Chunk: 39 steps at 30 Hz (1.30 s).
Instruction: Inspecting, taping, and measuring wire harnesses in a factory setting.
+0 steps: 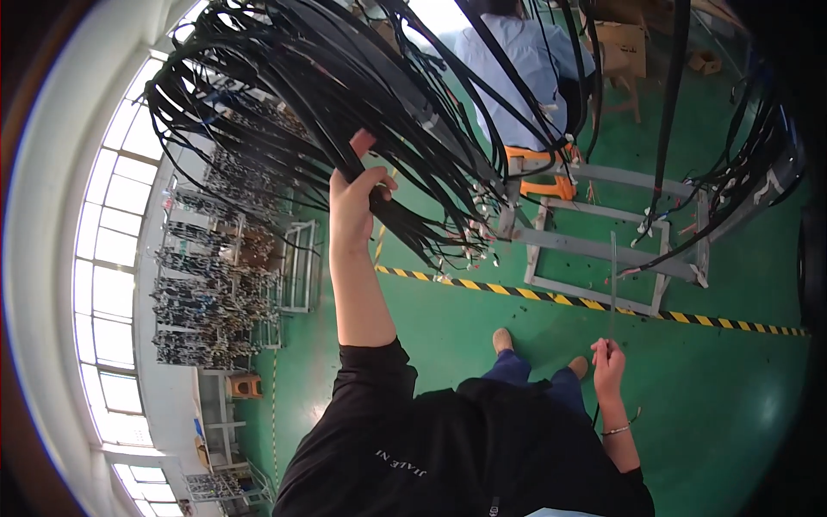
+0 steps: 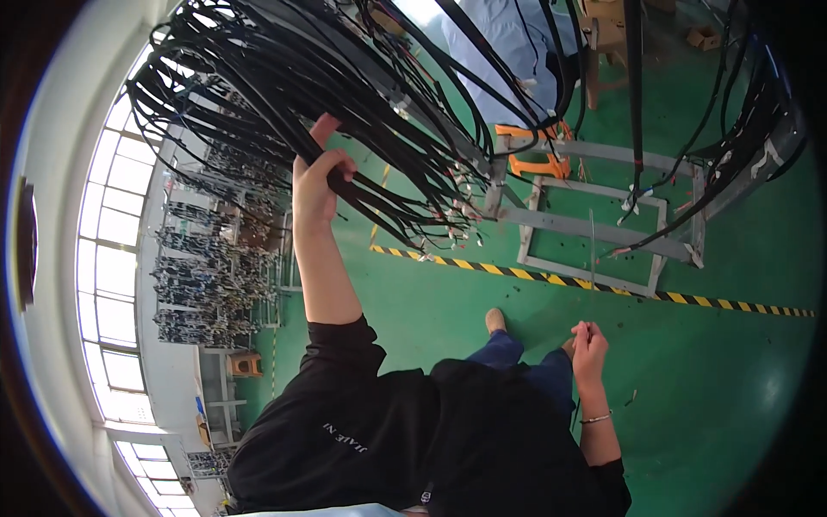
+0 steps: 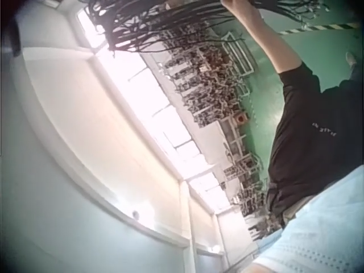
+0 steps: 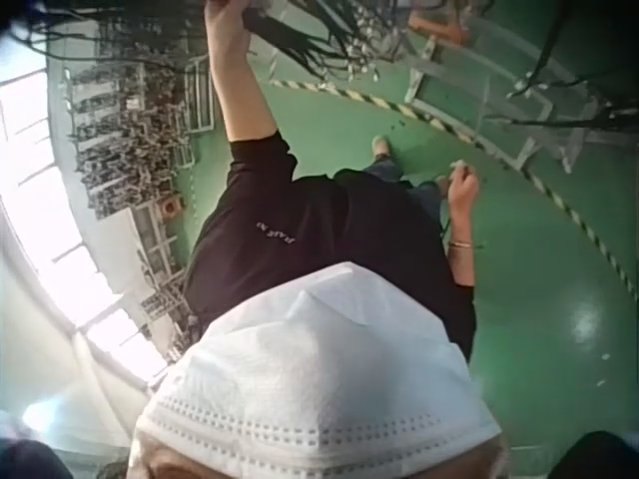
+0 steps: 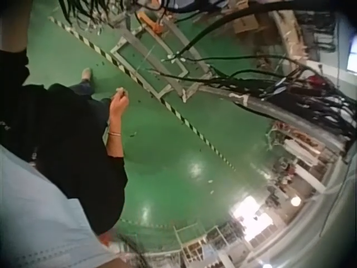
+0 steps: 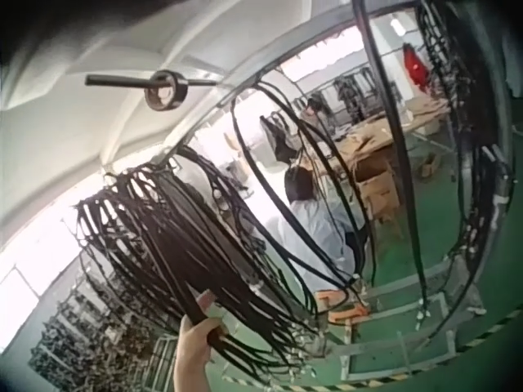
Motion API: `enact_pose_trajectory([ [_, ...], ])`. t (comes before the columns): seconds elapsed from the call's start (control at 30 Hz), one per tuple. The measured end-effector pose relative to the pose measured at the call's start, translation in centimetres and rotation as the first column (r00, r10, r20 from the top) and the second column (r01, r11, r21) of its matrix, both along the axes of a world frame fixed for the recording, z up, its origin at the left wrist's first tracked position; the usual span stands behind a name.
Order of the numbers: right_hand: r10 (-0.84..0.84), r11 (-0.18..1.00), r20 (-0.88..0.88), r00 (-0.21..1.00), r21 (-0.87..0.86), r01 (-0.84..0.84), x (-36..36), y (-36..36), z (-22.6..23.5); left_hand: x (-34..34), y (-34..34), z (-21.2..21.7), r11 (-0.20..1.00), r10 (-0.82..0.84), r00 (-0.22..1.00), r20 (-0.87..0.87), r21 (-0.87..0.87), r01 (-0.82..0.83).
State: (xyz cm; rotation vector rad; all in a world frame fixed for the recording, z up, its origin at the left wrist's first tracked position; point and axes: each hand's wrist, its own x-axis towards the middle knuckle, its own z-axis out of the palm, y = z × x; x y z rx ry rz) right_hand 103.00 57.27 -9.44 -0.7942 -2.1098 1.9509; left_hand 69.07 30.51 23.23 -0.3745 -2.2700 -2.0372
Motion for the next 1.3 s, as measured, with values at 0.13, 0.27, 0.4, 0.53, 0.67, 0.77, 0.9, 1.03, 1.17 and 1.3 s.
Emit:
enact_pose_trajectory([
  [0.13,-0.004,1.0,-0.014,1.0,-0.016,0.004,-0.1,-0.3,0.2,-0.9,0.3,-0.3,0.998,0.007,1.0,-0.014,0.069,-0.006],
  [0.27,0.004,1.0,-0.019,1.0,-0.012,-0.004,-0.3,-0.4,0.0,-2.5,-0.2,-0.3,0.998,0.007,0.998,0.064,0.063,-0.011],
  [0.4,0.001,1.0,-0.003,1.0,-0.007,-0.001,-0.4,0.0,-0.1,-3.5,0.1,-0.9,0.999,0.031,0.999,-0.027,-0.032,-0.032],
  [0.53,-0.026,1.0,0.009,1.0,-0.01,0.026,-0.3,0.4,-0.4,-2.7,0.7,-1.4,0.983,-0.145,0.989,-0.039,0.11,0.148],
  [0.67,-0.024,1.0,-0.015,1.0,-0.004,0.024,-0.1,0.5,-0.5,-0.9,1.4,0.9,0.97,-0.236,0.971,-0.041,0.054,0.238],
  [0.77,-0.031,0.999,-0.012,0.999,-0.019,0.031,-0.1,0.3,-1.4,-0.4,3.0,1.5,0.942,-0.327,0.945,0.004,0.084,0.326],
  [0.9,-0.03,0.999,-0.005,1.0,-0.043,0.03,-0.1,0.2,-1.6,0.0,2.2,1.4,0.912,-0.403,0.913,0.063,0.109,0.395],
  [1.03,-0.042,0.998,-0.028,0.999,-0.048,0.041,0.0,0.5,-2.6,1.4,-0.3,1.4,0.949,-0.313,0.944,0.108,0.085,0.304],
  [1.17,-0.081,0.994,-0.02,0.997,-0.069,0.079,-0.2,1.2,-3.2,2.0,-1.9,2.4,0.955,-0.296,0.95,0.096,0.041,0.294],
  [1.3,-0.094,0.994,-0.014,0.996,-0.058,0.093,-0.4,1.9,-3.6,1.4,-1.2,2.4,0.971,-0.236,0.972,0.008,0.032,0.235],
])
